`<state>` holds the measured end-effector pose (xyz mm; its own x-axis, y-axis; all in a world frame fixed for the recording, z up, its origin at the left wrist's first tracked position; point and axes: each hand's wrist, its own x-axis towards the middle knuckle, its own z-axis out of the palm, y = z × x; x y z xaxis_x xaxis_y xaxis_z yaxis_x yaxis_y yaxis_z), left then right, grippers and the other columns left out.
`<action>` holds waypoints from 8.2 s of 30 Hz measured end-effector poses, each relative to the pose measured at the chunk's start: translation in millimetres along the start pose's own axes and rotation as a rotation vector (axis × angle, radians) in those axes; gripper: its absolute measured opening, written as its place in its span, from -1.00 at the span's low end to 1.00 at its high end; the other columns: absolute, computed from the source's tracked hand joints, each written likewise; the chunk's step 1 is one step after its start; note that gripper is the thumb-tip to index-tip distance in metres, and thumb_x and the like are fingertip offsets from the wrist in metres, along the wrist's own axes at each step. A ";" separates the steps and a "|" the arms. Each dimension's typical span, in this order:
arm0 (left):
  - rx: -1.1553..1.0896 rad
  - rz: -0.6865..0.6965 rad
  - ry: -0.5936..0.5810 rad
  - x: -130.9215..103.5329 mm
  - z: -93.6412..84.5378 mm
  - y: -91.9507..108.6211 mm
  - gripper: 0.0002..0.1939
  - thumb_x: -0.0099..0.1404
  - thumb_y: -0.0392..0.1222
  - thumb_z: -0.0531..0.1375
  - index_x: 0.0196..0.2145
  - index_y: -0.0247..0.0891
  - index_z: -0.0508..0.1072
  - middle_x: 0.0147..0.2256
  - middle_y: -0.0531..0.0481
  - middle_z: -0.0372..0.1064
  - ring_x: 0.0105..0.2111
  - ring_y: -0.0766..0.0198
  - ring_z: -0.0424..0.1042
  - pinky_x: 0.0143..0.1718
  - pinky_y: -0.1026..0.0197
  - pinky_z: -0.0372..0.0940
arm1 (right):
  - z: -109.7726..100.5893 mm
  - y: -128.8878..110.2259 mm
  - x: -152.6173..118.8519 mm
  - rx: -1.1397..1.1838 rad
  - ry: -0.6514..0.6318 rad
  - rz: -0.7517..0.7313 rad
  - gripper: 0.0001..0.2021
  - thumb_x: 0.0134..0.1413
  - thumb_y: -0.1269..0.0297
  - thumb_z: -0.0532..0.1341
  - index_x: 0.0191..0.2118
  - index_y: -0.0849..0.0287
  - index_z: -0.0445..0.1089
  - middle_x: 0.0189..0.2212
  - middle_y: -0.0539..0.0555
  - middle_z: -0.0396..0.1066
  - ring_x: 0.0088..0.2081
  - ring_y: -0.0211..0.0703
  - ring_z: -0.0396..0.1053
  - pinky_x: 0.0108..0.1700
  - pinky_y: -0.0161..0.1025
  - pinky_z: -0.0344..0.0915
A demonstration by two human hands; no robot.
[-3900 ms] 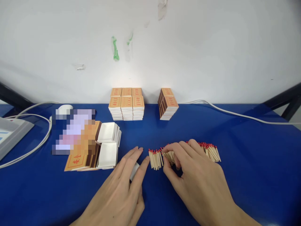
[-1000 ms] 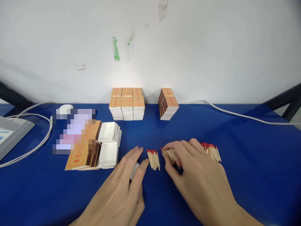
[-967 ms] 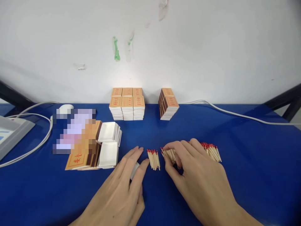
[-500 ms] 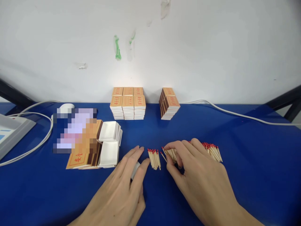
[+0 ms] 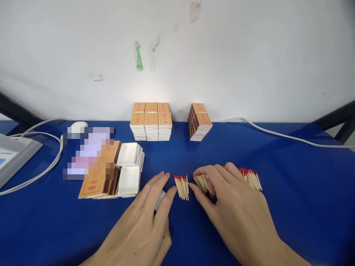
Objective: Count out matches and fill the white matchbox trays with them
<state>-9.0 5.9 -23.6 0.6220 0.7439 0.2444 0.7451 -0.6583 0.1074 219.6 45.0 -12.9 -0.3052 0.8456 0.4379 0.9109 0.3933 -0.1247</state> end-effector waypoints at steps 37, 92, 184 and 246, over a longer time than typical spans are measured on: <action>0.002 0.002 0.007 -1.0 0.3 -0.8 -0.35 0.41 -0.42 0.08 0.44 -0.47 0.22 0.42 -0.50 0.20 0.51 -0.27 0.15 0.31 -0.24 0.47 | 2.3 -1.2 -1.8 -0.002 0.002 0.021 -0.90 0.37 0.39 0.20 -0.16 0.07 0.45 -0.39 0.01 0.46 -0.28 0.00 0.39 -0.42 -0.16 0.15; 0.020 0.020 0.009 1.2 -2.5 0.6 -0.37 0.40 -0.43 0.07 0.40 -0.53 0.25 0.39 -0.53 0.21 0.48 -0.29 0.20 0.27 -0.23 0.51 | 0.5 -1.2 0.0 0.019 0.033 0.016 -0.93 0.34 0.37 0.24 -0.15 0.06 0.46 -0.41 0.01 0.42 -0.32 -0.01 0.38 -0.48 -0.21 0.13; 0.015 0.009 0.027 2.2 -0.7 0.4 -0.44 0.44 -0.40 0.06 0.36 -0.49 0.28 0.37 -0.51 0.26 0.46 -0.27 0.24 0.25 -0.24 0.52 | -3.3 -1.4 0.8 -0.004 0.058 0.071 -0.92 0.30 0.35 0.25 -0.27 0.05 0.41 -0.43 -0.02 0.42 -0.30 -0.03 0.35 -0.47 -0.21 0.09; 0.026 0.016 0.021 1.4 -3.2 1.3 -0.47 0.44 -0.41 0.06 0.33 -0.52 0.30 0.35 -0.53 0.28 0.45 -0.31 0.27 0.24 -0.24 0.53 | -5.5 6.6 2.4 -0.056 0.035 0.051 -0.85 0.28 0.45 0.18 -0.20 0.05 0.44 -0.46 -0.01 0.39 -0.35 -0.02 0.37 -0.51 -0.23 0.03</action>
<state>-8.0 5.6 -20.0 0.6287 0.7307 0.2661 0.7415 -0.6664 0.0780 226.4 47.6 -7.8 -0.2490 0.8506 0.4632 0.9395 0.3283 -0.0979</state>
